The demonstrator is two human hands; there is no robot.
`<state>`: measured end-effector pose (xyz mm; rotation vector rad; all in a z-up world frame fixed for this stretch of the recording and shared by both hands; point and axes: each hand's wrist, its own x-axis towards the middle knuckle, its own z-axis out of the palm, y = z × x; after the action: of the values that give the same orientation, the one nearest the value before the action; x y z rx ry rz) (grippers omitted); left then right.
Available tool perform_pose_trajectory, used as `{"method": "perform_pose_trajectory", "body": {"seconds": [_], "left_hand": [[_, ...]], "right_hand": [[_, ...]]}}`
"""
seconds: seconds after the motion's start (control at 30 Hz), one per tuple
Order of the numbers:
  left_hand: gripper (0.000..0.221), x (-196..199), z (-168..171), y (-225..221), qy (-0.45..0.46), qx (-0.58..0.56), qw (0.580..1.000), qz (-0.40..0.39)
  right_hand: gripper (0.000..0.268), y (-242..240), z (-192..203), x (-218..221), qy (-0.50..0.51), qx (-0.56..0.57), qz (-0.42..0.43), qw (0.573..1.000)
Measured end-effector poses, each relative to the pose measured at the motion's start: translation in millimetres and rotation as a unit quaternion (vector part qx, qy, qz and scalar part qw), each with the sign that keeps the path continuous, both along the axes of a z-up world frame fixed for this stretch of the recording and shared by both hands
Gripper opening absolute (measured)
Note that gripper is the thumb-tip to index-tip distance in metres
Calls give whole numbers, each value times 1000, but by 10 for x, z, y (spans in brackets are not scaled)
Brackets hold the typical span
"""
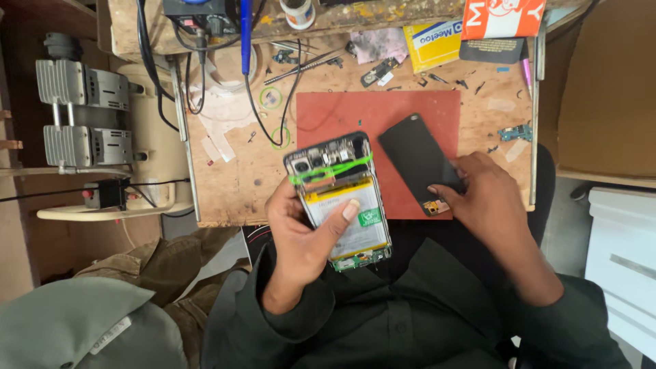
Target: The person secures a smartphone chassis with a green rubber band and then connects the internal ribbon cables to the motherboard. They test the device by turning it on, showing the boot screen, and then place the phone next to a replacement display panel on the workbench.
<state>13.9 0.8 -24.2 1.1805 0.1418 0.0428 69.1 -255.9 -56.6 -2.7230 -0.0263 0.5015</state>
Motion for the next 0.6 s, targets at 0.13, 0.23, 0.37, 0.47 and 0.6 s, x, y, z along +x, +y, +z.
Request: {"method": "perform_pose_trajectory", "body": {"seconds": [0.13,0.23,0.37,0.47,0.6], "left_hand": [[35,-85,123,-27,7,41,999,-24],[34,-131,204,-70,-14,67,997,-39],[27,-182,266,-82,-32,177,983,-48],[23,-168,309,-90,-47,233,970,-43],[22,-90,391,-103,-122,238,962,-48]], "right_hand": [[44,109,244,27,-121,41,36,991],[44,176,465,-14,-136,386,13,912],[39,335,625,-175,-23,641,-20,767],[37,427,649,-211,-34,653,-4,756],[30,497,657,-238,-62,656,9,752]]}}
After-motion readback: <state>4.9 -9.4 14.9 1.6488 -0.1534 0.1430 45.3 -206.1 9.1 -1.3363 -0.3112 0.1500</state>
